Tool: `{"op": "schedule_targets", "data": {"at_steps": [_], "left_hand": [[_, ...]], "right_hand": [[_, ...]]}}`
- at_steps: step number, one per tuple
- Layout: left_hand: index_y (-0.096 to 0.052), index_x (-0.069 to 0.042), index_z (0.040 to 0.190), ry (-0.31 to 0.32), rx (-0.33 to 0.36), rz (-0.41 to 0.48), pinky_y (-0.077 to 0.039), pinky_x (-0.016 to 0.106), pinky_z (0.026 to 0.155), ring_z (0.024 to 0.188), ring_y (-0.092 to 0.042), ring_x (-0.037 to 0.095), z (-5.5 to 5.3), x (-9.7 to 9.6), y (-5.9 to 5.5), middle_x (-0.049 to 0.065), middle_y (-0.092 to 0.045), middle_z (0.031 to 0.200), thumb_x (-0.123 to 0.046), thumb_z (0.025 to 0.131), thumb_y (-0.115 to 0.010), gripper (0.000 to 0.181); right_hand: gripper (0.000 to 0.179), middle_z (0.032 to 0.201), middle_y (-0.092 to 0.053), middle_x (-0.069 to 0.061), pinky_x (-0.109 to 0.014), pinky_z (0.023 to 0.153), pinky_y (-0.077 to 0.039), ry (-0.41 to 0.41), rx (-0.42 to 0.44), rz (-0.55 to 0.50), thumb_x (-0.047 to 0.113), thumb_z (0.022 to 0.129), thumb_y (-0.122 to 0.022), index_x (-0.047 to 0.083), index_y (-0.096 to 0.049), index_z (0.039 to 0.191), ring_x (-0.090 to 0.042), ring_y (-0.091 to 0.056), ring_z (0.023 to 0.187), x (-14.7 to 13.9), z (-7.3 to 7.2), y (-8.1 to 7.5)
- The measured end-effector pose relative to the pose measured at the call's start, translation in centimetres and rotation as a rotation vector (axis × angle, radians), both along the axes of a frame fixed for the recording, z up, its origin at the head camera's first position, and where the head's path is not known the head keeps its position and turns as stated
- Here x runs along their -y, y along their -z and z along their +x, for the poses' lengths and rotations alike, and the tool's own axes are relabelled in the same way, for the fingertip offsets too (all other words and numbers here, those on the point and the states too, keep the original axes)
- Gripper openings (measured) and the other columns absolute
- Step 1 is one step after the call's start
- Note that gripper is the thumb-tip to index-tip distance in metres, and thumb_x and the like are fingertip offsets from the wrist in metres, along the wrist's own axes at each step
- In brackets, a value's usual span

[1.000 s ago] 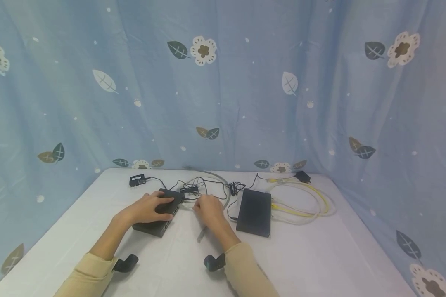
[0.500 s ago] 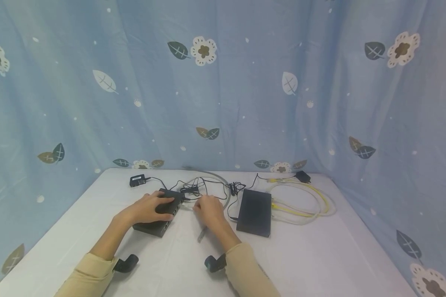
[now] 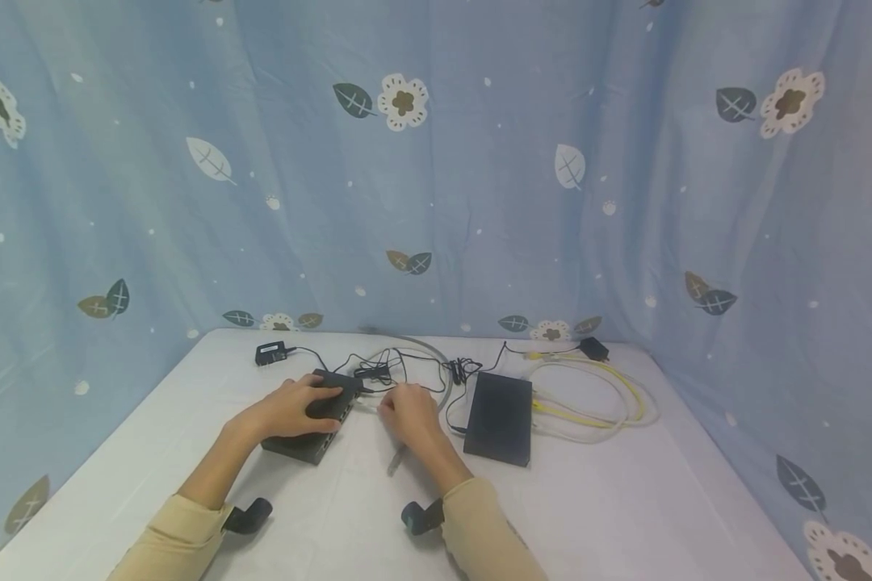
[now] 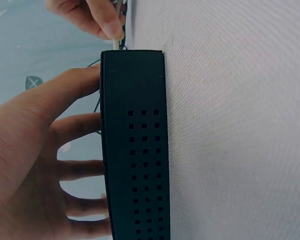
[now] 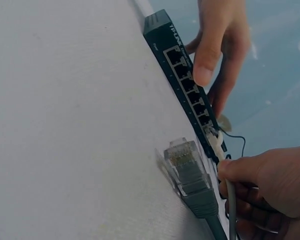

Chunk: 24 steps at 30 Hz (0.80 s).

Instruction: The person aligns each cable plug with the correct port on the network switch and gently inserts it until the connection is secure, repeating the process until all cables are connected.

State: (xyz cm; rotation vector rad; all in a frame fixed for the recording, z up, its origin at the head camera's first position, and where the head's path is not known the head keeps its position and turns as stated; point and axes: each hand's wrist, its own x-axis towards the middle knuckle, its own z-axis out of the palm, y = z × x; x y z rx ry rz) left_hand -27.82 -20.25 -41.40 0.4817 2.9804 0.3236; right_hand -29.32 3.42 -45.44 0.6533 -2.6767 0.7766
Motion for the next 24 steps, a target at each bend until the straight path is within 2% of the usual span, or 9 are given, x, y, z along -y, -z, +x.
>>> {"op": "schedule_targets", "data": {"at_steps": [10,24], "left_hand": [[-0.056,-0.024,0.141,-0.014,0.005,-0.009,-0.043,0.067,0.094,0.122,-0.049,0.050,0.02,-0.13,0.08,0.023,-0.040,0.150,-0.057,0.082,-0.070,0.069],[-0.057,-0.026,0.140,-0.020,0.003,-0.008,-0.043,0.064,0.094,0.123,-0.048,0.048,0.26,-0.80,0.07,0.021,-0.040,0.150,-0.054,0.082,-0.073,0.067]], "right_hand": [[0.008,0.073,-0.072,0.008,-0.018,0.057,-0.044,0.000,0.017,0.020,0.019,0.088,-0.072,0.018,-0.080,0.085,-0.002,-0.056,0.063,0.10,-0.29,0.28],[0.007,0.081,-0.074,0.007,-0.019,0.061,-0.048,-0.035,-0.037,0.059,0.018,0.088,-0.073,0.018,-0.080,0.087,-0.005,-0.062,0.070,0.29,-0.44,0.72]]}}
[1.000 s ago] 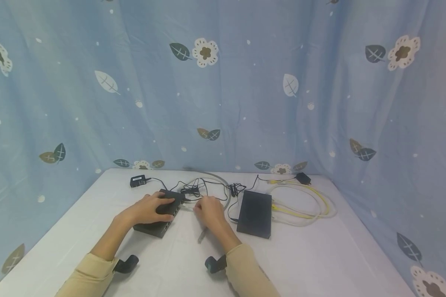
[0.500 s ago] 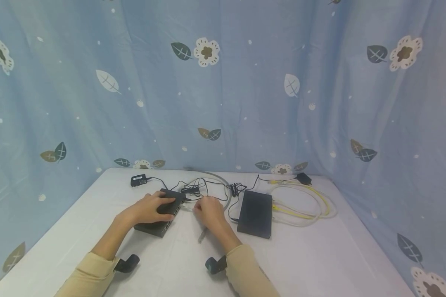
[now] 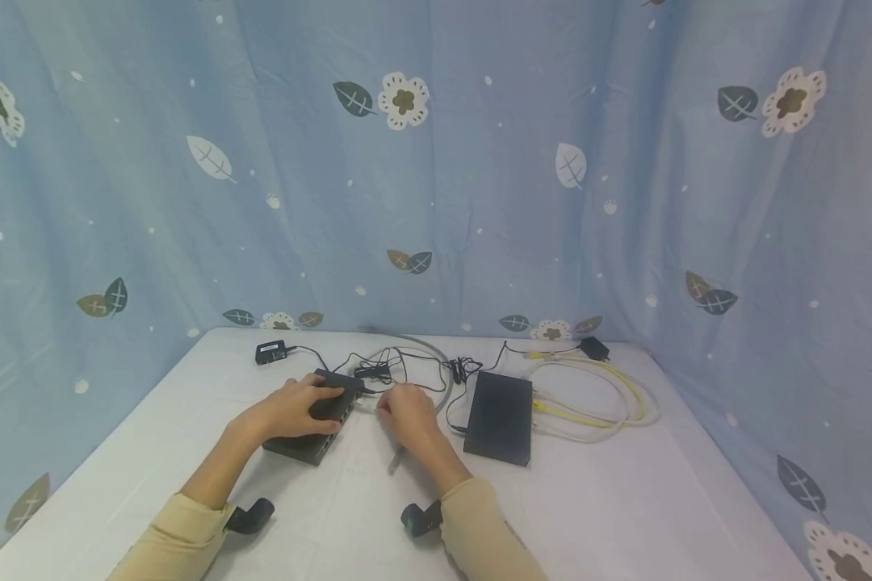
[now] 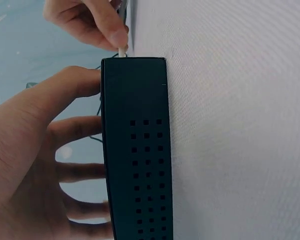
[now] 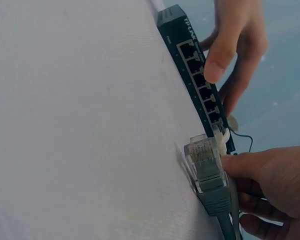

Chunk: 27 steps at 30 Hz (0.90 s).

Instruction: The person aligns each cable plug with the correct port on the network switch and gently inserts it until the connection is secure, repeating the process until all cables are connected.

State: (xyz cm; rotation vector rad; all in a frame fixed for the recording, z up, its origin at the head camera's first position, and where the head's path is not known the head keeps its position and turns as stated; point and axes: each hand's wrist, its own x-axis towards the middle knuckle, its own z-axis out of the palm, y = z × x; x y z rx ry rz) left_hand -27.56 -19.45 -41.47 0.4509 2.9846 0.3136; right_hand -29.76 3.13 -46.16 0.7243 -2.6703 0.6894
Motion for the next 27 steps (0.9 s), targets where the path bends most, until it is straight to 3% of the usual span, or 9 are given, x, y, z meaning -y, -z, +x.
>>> {"op": "schedule_targets", "data": {"at_steps": [7,27], "left_hand": [[-0.058,-0.026,0.139,0.006,0.024,0.016,-0.042,0.065,0.095,0.125,-0.046,0.047,0.29,-0.62,-0.41,0.020,-0.040,0.150,-0.053,0.080,-0.075,0.067],[-0.060,-0.025,0.137,0.024,-0.003,0.001,-0.042,0.064,0.095,0.123,-0.048,0.047,0.10,-0.61,0.00,0.021,-0.042,0.149,-0.051,0.080,-0.075,0.065]], "right_hand": [[0.008,0.080,-0.072,0.005,-0.019,0.059,-0.048,-0.012,0.002,0.010,0.019,0.088,-0.073,0.017,-0.080,0.085,-0.005,-0.061,0.069,0.17,0.42,-0.07],[0.009,0.076,-0.069,0.003,-0.018,0.057,-0.045,-0.031,-0.078,0.089,0.017,0.089,-0.072,0.015,-0.078,0.083,-0.006,-0.057,0.064,0.47,0.69,-0.56]]}}
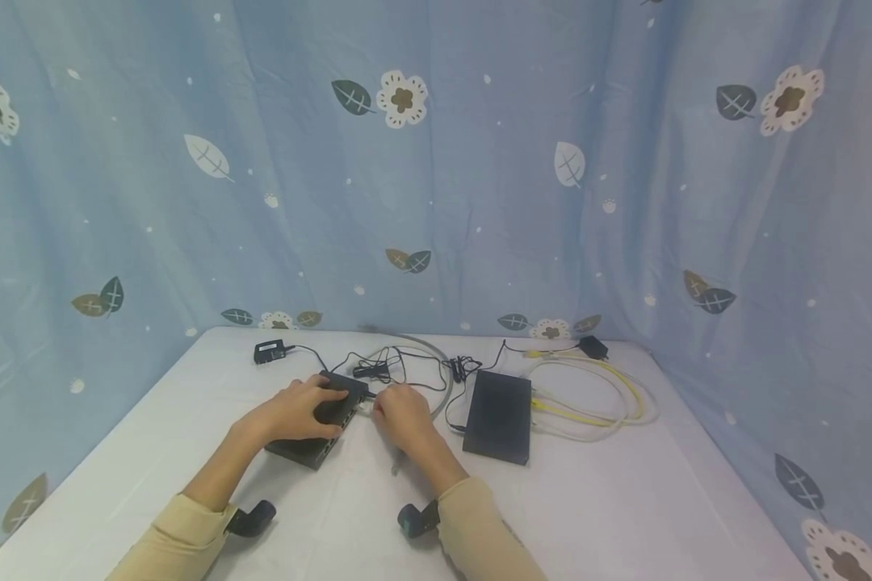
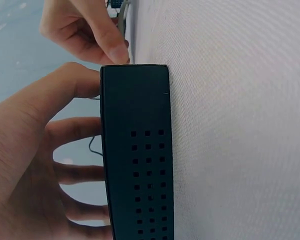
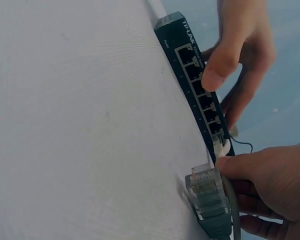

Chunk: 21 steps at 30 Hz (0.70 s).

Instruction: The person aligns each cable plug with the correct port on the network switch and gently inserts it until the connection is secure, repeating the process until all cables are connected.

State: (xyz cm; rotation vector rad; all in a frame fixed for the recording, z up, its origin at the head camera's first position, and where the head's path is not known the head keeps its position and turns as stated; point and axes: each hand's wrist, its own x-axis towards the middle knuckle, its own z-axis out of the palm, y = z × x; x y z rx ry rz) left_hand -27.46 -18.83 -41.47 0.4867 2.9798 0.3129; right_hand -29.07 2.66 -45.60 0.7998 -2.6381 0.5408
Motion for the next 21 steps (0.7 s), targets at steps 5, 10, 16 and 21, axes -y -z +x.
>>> {"op": "schedule_targets", "data": {"at_steps": [5,10,16,21], "left_hand": [[-0.061,-0.024,0.136,0.008,-0.008,0.010,-0.042,0.064,0.096,0.123,-0.049,0.048,0.03,-0.02,-0.08,0.021,-0.043,0.148,-0.049,0.080,-0.076,0.064],[-0.061,-0.024,0.137,0.008,-0.007,0.006,-0.042,0.064,0.096,0.123,-0.049,0.048,0.03,-0.09,-0.08,0.021,-0.043,0.149,-0.049,0.080,-0.075,0.063],[-0.061,-0.024,0.137,0.010,-0.001,0.008,-0.041,0.064,0.096,0.123,-0.049,0.048,-0.02,-0.13,0.01,0.021,-0.042,0.149,-0.048,0.080,-0.075,0.063],[-0.060,-0.025,0.138,0.005,0.012,0.008,-0.042,0.064,0.097,0.123,-0.049,0.047,0.00,-0.05,0.09,0.020,-0.041,0.150,-0.049,0.080,-0.075,0.064]], "right_hand": [[0.009,0.077,-0.070,0.003,-0.017,0.056,-0.045,-0.003,0.005,-0.010,0.017,0.089,-0.072,0.014,-0.078,0.084,-0.006,-0.058,0.064,0.05,0.02,-0.05],[0.009,0.076,-0.070,0.003,-0.018,0.057,-0.046,-0.003,-0.002,-0.008,0.017,0.089,-0.071,0.014,-0.078,0.083,-0.006,-0.058,0.064,0.13,-0.04,-0.07],[0.009,0.076,-0.069,0.002,-0.019,0.057,-0.046,0.004,0.001,-0.010,0.017,0.089,-0.071,0.014,-0.078,0.083,-0.007,-0.058,0.065,0.13,0.08,-0.14],[0.008,0.077,-0.068,0.003,-0.019,0.058,-0.046,0.005,0.015,-0.019,0.017,0.089,-0.071,0.014,-0.078,0.084,-0.007,-0.058,0.067,0.11,-0.02,0.05]]}}
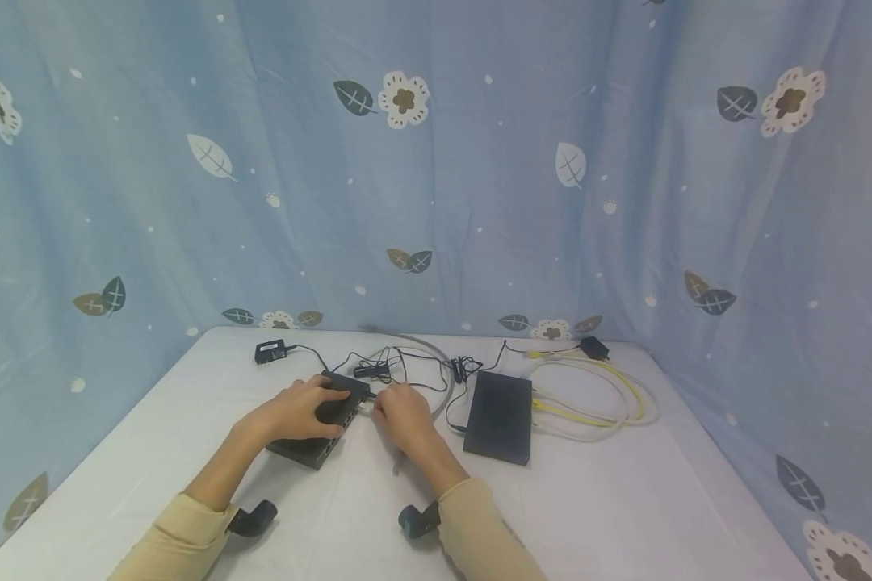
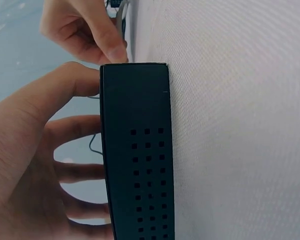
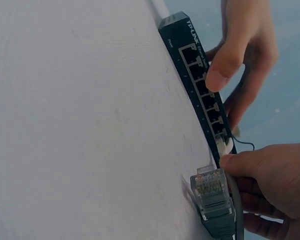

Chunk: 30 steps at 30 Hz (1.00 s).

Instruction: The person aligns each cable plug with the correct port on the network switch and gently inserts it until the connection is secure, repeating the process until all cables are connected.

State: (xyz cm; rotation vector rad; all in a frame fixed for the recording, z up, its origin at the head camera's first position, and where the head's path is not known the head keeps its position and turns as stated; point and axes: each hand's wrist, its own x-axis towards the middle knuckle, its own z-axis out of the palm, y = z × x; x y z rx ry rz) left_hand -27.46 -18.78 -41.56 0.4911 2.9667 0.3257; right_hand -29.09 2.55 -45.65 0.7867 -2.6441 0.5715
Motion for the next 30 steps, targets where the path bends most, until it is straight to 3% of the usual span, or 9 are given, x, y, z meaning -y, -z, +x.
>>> {"op": "schedule_targets", "data": {"at_steps": [12,23,30], "left_hand": [[-0.058,-0.026,0.139,-0.006,0.023,0.018,-0.040,0.067,0.098,0.127,-0.046,0.050,-0.1,0.1,-0.2,0.022,-0.039,0.152,-0.052,0.080,-0.075,0.066],[-0.055,-0.028,0.142,-0.041,0.016,-0.024,-0.040,0.071,0.096,0.129,-0.044,0.051,-0.3,0.2,-0.3,0.021,-0.036,0.155,-0.054,0.084,-0.070,0.066],[-0.054,-0.029,0.142,-0.044,0.013,-0.031,-0.040,0.071,0.094,0.129,-0.044,0.051,-0.4,0.4,-0.1,0.020,-0.036,0.155,-0.056,0.084,-0.070,0.067]], "right_hand": [[0.009,0.078,-0.068,0.006,-0.021,0.063,-0.046,0.007,0.088,-0.029,0.022,0.089,-0.072,0.016,-0.078,0.086,-0.006,-0.055,0.070,-0.6,-0.2,-0.1],[0.012,0.085,-0.074,0.005,-0.029,0.074,-0.050,-0.023,0.120,-0.071,0.023,0.092,-0.068,0.018,-0.079,0.091,-0.012,-0.062,0.081,-2.4,-0.4,-2.3],[0.012,0.086,-0.073,0.004,-0.026,0.070,-0.052,-0.051,0.139,-0.056,0.020,0.093,-0.068,0.016,-0.078,0.092,-0.009,-0.064,0.080,-3.8,0.1,-3.2]]}}
